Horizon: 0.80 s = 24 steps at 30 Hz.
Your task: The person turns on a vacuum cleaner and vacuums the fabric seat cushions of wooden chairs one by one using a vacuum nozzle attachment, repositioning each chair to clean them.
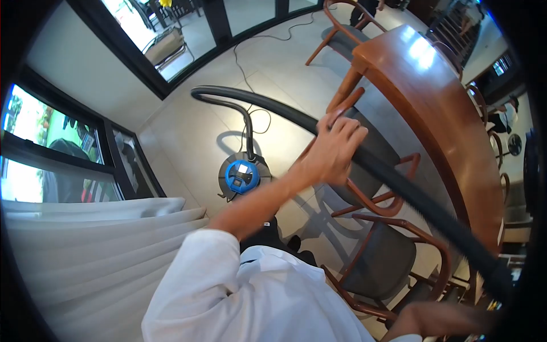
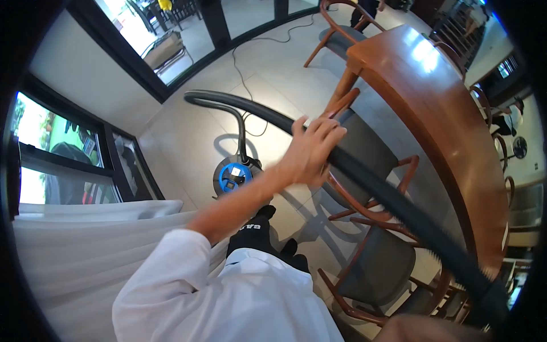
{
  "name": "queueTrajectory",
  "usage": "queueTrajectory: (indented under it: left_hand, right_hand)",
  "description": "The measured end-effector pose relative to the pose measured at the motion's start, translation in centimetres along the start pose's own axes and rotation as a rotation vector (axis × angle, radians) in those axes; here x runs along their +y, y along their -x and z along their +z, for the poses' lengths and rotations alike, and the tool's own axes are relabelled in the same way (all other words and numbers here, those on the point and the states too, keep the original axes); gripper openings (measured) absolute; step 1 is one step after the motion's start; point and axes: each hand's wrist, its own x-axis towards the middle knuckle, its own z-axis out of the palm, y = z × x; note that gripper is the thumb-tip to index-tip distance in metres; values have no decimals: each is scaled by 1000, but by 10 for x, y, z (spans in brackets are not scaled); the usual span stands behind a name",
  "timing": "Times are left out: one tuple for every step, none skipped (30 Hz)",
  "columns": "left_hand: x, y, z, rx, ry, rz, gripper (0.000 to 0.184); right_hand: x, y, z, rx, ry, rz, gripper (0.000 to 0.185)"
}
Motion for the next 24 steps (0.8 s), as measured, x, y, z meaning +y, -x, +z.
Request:
queueTrajectory:
  left_hand:
    - [3,27,-7,106,-1,-115,80]
    - [-2,66,-7,176,44,-279,76]
    - [-20,111,4,307,45,-436,68]
    - [-59,175,39,405,-83,-522,59]
    - [-90,215,51,268,-96,-875,51]
    - [-127,269,94,236,-135,-1256,43]
    - [-165,307,117,95,-92,-1608,47]
    - [-203,339,137,-57,-47,-1943,51]
    - [-235,372,163,-71,-38,-1956,51]
    - [-259,403,192,154,150,-1910,55]
    - [-268,421,215,375,336,-1853,59]
    - [-273,399,215,435,297,-2018,61]
    - [-277,372,210,512,258,-2179,63]
    - [-285,368,211,203,-99,-2280,63]
    - [-294,382,221,179,-129,-2240,56]
    - [-301,387,219,166,-124,-2246,56]
    - [-303,394,213,71,-57,-2212,53]
    - [-304,403,205,-13,4,-2175,51]
    - [-307,409,197,-34,7,-2121,53]
    - [-309,435,200,-32,2,-2118,53]
    - [-308,475,214,70,-192,-1858,50]
    - [-311,499,215,162,-365,-1585,46]
    - [-322,500,192,-41,-277,-1722,45]
    - [-333,489,161,-254,-188,-1845,44]
  right_hand:
    - [-7,10,14,64,194,80,10]
    - [-10,39,43,98,300,208,10]
    - [-6,57,60,112,382,295,10]
    - [-1,73,73,119,444,362,9]
    - [5,90,87,120,500,425,9]
    - [13,104,103,108,547,484,9]
    - [23,117,117,93,592,534,9]
    - [30,133,128,87,623,576,9]
    - [37,145,138,80,652,605,9]
    - [45,158,149,67,668,627,8]
    - [51,170,158,50,686,647,8]
    - [57,177,168,37,701,664,8]
    - [62,184,175,27,715,680,8]
    - [65,191,180,20,726,692,8]
    - [65,195,182,18,731,697,9]
    - [65,198,185,15,739,704,9]
    - [67,200,188,9,749,714,9]
    - [67,202,189,8,756,727,9]
    - [66,203,189,11,757,732,9]
    - [65,203,188,15,758,732,9]
    - [64,204,187,19,760,733,10]
    - [62,204,188,17,762,730,10]
    - [60,203,188,18,765,735,10]
    - [58,204,187,18,771,735,10]
